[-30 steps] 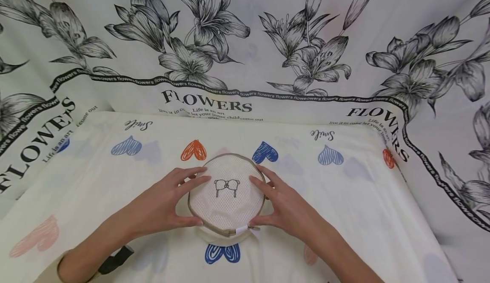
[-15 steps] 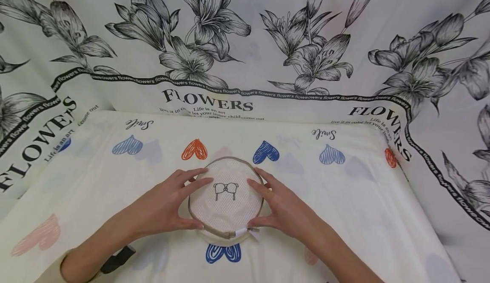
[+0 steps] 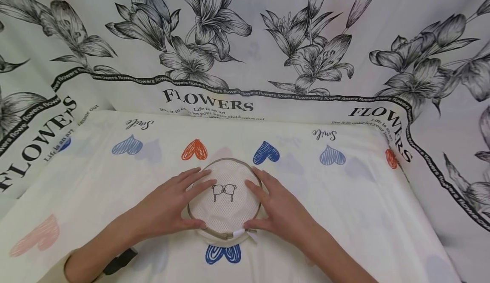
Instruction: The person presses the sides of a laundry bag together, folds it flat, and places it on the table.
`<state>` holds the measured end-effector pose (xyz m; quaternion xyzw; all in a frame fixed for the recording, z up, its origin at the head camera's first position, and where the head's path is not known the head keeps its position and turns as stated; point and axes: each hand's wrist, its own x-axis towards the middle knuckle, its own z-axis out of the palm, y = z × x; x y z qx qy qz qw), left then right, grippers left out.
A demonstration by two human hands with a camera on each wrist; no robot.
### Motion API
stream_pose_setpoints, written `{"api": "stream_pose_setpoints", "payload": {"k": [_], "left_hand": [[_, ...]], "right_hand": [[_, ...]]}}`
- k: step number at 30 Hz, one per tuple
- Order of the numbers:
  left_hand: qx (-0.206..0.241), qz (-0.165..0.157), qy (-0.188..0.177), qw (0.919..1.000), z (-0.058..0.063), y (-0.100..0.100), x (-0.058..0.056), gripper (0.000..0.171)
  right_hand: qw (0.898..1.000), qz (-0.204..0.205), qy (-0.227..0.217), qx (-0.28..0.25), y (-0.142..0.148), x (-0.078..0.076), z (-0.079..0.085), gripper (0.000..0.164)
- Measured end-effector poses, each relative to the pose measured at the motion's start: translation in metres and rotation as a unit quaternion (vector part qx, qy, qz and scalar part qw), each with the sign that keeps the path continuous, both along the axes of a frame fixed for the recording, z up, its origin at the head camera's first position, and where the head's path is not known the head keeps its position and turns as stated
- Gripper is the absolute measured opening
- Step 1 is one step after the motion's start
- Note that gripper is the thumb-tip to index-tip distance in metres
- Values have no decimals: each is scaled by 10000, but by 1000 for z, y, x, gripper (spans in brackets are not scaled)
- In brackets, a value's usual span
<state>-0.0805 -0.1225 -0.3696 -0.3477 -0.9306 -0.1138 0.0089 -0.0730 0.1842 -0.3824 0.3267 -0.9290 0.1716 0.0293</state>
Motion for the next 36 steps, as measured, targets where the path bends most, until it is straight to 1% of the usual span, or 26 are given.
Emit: {"api": "stream_pose_setpoints", "payload": {"k": [3, 10, 15, 17, 21, 23, 25, 30, 33, 36], "left_hand": [[50, -173, -57, 9998, -2, 1, 0, 99], [136, -377, -37, 9992, -4, 8, -1, 96], [159, -381, -145, 9990, -5, 13, -1, 91], [137, -356, -198, 9991, -6, 14, 0, 93], [101, -450, -237, 9987, -7, 14, 1, 99], [72, -518, -301, 9982, -8, 15, 1, 100], [13, -538, -440, 9976, -8, 15, 1, 100], [-171, -461, -798, 9956, -11, 17, 1, 100], [-245, -472, -819, 9952, -13, 18, 2, 100], [-298, -544, -709, 9956, -16, 18, 3, 99]], "right_hand": [[9999, 82, 37, 77, -4, 0, -3, 96], [9985, 383, 11, 395, -19, 2, -9, 93], [9976, 468, -71, 498, -27, 5, -12, 91], [9972, 546, -37, 508, -29, 6, -12, 90], [9963, 671, 117, 531, -31, 6, -11, 90], [9961, 687, 151, 536, -31, 7, -11, 90], [9960, 686, 163, 557, -31, 7, -11, 89], [9955, 549, 186, 745, -33, 8, -14, 89], [9948, 446, 200, 891, -34, 9, -16, 89], [9941, 348, 176, 1008, -34, 11, -17, 89]]}}
